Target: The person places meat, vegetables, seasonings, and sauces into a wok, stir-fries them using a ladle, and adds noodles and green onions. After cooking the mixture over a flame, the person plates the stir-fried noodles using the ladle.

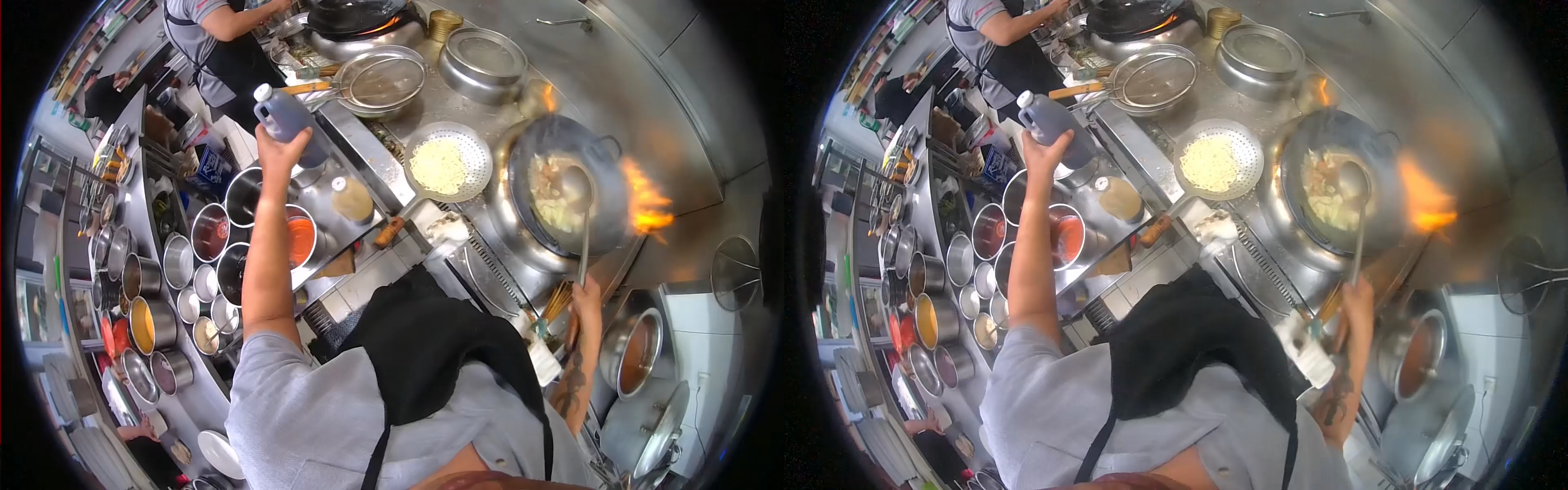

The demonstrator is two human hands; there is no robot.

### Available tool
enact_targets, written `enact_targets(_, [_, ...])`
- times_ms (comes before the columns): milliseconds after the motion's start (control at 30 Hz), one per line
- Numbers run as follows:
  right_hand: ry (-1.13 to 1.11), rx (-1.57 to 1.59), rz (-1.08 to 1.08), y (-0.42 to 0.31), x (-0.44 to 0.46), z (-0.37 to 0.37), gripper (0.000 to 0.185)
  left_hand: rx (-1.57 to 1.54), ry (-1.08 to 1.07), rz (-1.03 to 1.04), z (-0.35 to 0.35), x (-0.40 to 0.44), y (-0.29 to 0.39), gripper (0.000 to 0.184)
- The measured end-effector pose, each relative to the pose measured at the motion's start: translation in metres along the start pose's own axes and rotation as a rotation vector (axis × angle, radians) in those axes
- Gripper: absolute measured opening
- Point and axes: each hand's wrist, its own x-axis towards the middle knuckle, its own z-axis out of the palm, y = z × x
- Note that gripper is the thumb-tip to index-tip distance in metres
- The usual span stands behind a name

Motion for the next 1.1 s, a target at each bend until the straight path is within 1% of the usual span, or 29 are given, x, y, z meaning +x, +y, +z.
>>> enact_targets(33, [0.046,-0.105,-0.119,-0.008,0.000,0.012,0.026,0.070,0.005,0.046,0.000,-0.001,-0.010,0.076])
enact_targets(67, [0.103,-0.209,-0.228,-0.016,0.001,0.027,0.027,0.103,0.000,0.048,-0.004,0.007,-0.058,0.086])
enact_targets(100, [0.178,-0.313,-0.326,-0.017,0.004,0.033,0.027,0.088,0.043,0.025,-0.004,0.000,-0.082,0.089])
enact_targets(133, [0.160,-0.295,-0.367,-0.009,0.010,0.027,0.027,0.304,0.029,-0.032,-0.006,-0.005,-0.087,0.092])
enact_targets(167, [0.117,-0.254,-0.343,-0.011,0.007,0.014,0.027,0.336,-0.042,-0.096,-0.007,-0.015,-0.062,0.093])
enact_targets(200, [0.076,-0.214,-0.318,-0.013,0.004,0.000,0.026,0.266,-0.067,-0.087,-0.007,-0.016,-0.089,0.093])
enact_targets(233, [0.046,-0.157,-0.219,-0.038,-0.010,-0.009,0.023,0.392,-0.038,0.005,-0.007,-0.018,-0.107,0.092])
enact_targets(267, [0.023,-0.102,-0.119,-0.063,-0.025,-0.018,0.020,0.327,-0.059,-0.038,-0.005,-0.022,-0.107,0.090])
enact_targets(300, [0.087,-0.150,-0.073,-0.057,-0.023,-0.025,0.023,0.234,-0.102,0.012,-0.006,-0.022,-0.132,0.088])
enact_targets(333, [0.142,-0.198,-0.030,-0.047,-0.017,-0.028,0.026,0.232,-0.158,-0.069,-0.004,-0.035,-0.096,0.084])
enact_targets(367, [0.194,-0.246,0.009,-0.040,-0.009,-0.031,0.028,0.246,-0.169,-0.079,-0.004,-0.036,-0.116,0.080])
enact_targets(400, [0.231,-0.247,0.033,-0.036,0.001,-0.033,0.027,0.240,-0.193,-0.040,-0.002,-0.042,-0.102,0.077])
enact_targets(433, [0.266,-0.248,0.057,-0.034,0.010,-0.032,0.027,0.150,-0.233,-0.109,-0.002,-0.044,-0.116,0.076])
enact_targets(467, [0.299,-0.246,0.083,-0.036,0.017,-0.031,0.026,0.185,-0.237,-0.076,-0.002,-0.043,-0.137,0.076])
enact_targets(533, [0.286,-0.113,0.148,-0.065,0.024,-0.022,0.025,0.317,-0.256,-0.077,-0.003,-0.045,-0.160,0.078])
enact_targets(567, [0.283,-0.096,0.077,-0.046,0.048,-0.013,0.024,0.350,-0.286,-0.080,-0.003,-0.046,-0.177,0.082])
enact_targets(600, [0.277,-0.080,0.005,-0.025,0.068,-0.001,0.023,0.249,-0.295,-0.115,-0.001,-0.050,-0.187,0.085])
enact_targets(633, [0.261,0.129,0.035,-0.045,0.060,0.010,0.023,0.149,-0.302,-0.153,0.000,-0.052,-0.191,0.087])
enact_targets(667, [0.185,0.346,-0.041,-0.035,0.067,0.021,0.021,0.207,-0.313,-0.162,-0.001,-0.052,-0.191,0.088])
enact_targets(700, [0.080,0.467,-0.063,-0.023,0.077,0.033,0.018,0.266,-0.322,-0.172,-0.002,-0.052,-0.191,0.088])
enact_targets(733, [0.073,0.417,0.031,-0.043,0.064,0.036,0.014,0.327,-0.330,-0.183,-0.004,-0.053,-0.191,0.089])
enact_targets(767, [0.065,0.367,0.125,-0.062,0.047,0.037,0.010,0.227,-0.348,-0.230,-0.007,-0.056,-0.193,0.088])
enact_targets(833, [-0.037,0.472,0.101,-0.056,0.019,0.024,0.009,0.030,-0.379,-0.325,-0.014,-0.063,-0.195,0.087])
enact_targets(867, [-0.087,0.525,0.088,-0.051,0.007,0.016,0.008,0.275,-0.484,-0.343,-0.031,-0.062,-0.193,0.086])
enact_targets(933, [-0.096,0.396,0.108,-0.045,-0.014,-0.007,0.011,0.074,-0.239,-0.436,-0.054,-0.084,-0.184,0.087])
enact_targets(967, [-0.098,0.330,0.117,-0.046,-0.022,-0.016,0.012,0.507,-0.130,-0.093,-0.054,-0.101,-0.131,0.080])
enact_targets(1000, [-0.082,0.217,0.127,-0.053,-0.028,-0.021,0.022,0.536,-0.072,0.016,-0.051,-0.109,-0.087,0.072])
enact_targets(1033, [0.000,0.106,0.054,-0.049,-0.025,-0.019,0.023,0.563,-0.017,0.126,-0.045,-0.117,-0.055,0.065])
enact_targets(1100, [0.159,-0.120,-0.086,-0.031,-0.008,-0.004,0.025,0.288,-0.067,0.056,-0.016,-0.133,-0.018,0.051])
